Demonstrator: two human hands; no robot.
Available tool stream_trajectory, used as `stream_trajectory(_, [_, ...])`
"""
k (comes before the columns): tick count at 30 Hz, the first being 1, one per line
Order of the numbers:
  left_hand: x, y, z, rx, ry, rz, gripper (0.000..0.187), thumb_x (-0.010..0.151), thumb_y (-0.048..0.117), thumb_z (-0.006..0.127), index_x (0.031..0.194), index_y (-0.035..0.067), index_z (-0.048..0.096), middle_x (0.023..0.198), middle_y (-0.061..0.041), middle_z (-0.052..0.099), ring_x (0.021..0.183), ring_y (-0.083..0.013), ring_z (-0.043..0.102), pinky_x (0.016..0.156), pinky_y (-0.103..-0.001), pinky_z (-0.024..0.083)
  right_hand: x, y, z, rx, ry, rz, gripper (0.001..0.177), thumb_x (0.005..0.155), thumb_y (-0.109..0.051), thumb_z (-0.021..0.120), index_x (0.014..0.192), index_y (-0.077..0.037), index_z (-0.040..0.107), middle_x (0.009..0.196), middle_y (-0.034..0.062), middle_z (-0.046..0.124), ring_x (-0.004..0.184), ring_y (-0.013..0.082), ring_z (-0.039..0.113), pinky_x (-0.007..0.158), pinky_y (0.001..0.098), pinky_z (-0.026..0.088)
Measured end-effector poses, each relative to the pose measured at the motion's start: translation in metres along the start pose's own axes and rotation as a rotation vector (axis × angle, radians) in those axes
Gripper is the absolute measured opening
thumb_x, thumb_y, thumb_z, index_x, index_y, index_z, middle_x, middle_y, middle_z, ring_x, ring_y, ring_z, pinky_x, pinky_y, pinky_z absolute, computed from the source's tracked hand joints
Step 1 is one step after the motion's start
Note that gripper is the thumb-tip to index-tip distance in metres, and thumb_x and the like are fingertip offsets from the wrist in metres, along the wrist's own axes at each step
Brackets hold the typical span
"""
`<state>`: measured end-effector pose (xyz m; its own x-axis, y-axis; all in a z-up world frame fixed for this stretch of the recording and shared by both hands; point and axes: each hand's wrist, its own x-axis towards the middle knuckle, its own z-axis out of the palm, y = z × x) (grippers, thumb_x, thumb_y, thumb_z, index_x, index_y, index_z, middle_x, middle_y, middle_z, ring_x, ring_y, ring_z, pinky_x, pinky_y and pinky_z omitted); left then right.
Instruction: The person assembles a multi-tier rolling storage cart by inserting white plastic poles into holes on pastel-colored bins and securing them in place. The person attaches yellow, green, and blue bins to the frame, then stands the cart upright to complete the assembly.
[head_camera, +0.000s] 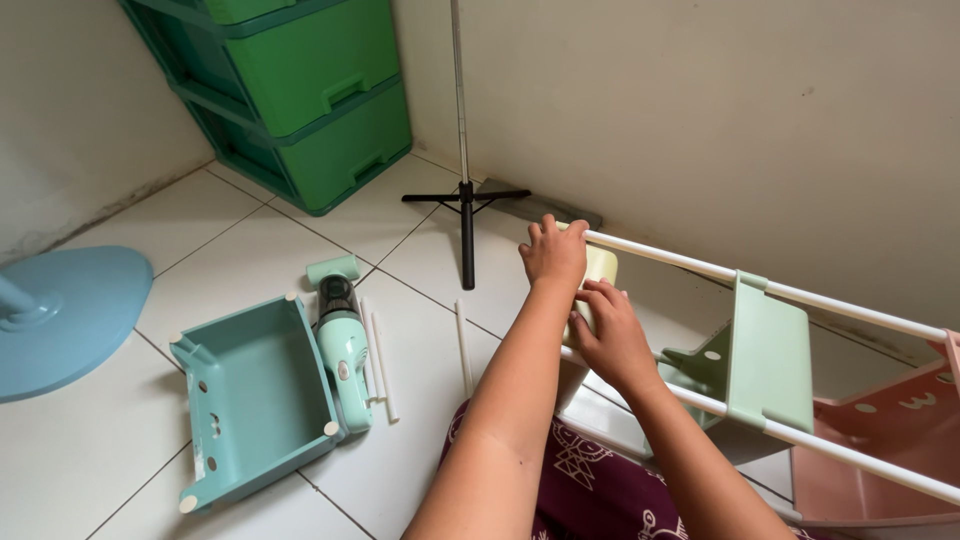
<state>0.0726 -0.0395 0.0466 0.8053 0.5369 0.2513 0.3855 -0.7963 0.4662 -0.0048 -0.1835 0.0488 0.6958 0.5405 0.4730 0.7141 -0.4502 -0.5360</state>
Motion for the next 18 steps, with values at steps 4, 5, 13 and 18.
stream_trajectory(4, [-0.006,0.001,-0.008,-0.027,0.001,-0.006,0.024,0.102,0.037,0.054,0.122,0.036,0.067,0.130,-0.005,0.053,0.126,-0.0302,0.048,0.098,-0.052,0.045,-0.004,-0.002,0.001,-0.006,0.002,-0.001,0.030,0.090,-0.016,0.066,0.117,-0.004,0.068,0.137,0.0148,0.060,0.140,0.0391,0.047,0.120,0.0535,0.029])
stream_trajectory(5, [-0.009,0.001,-0.009,-0.025,-0.007,-0.008,0.023,0.102,0.037,0.054,0.122,0.037,0.067,0.130,-0.005,0.052,0.126,-0.0304,0.048,0.098,-0.052,0.045,-0.006,-0.003,0.001,-0.004,0.004,-0.003,0.030,0.089,-0.016,0.067,0.117,-0.004,0.068,0.138,0.0150,0.060,0.140,0.0393,0.047,0.120,0.0536,0.029])
stream_trajectory(13, [-0.020,-0.002,-0.016,-0.056,-0.024,-0.012,0.027,0.104,0.032,0.051,0.126,0.038,0.063,0.131,-0.007,0.051,0.126,-0.0316,0.047,0.096,-0.052,0.047,-0.017,-0.009,0.001,0.005,0.023,-0.007,0.029,0.089,-0.015,0.067,0.117,-0.005,0.069,0.138,0.0140,0.061,0.140,0.0392,0.047,0.120,0.0534,0.030])
stream_trajectory(18, [-0.022,-0.003,-0.021,-0.121,-0.044,-0.044,0.025,0.104,0.035,0.050,0.125,0.039,0.063,0.133,-0.008,0.050,0.127,-0.0329,0.046,0.096,-0.052,0.048,-0.020,-0.009,0.004,0.001,0.026,-0.007,0.027,0.089,-0.014,0.068,0.114,-0.006,0.070,0.135,0.0142,0.063,0.139,0.0375,0.049,0.119,0.0525,0.030])
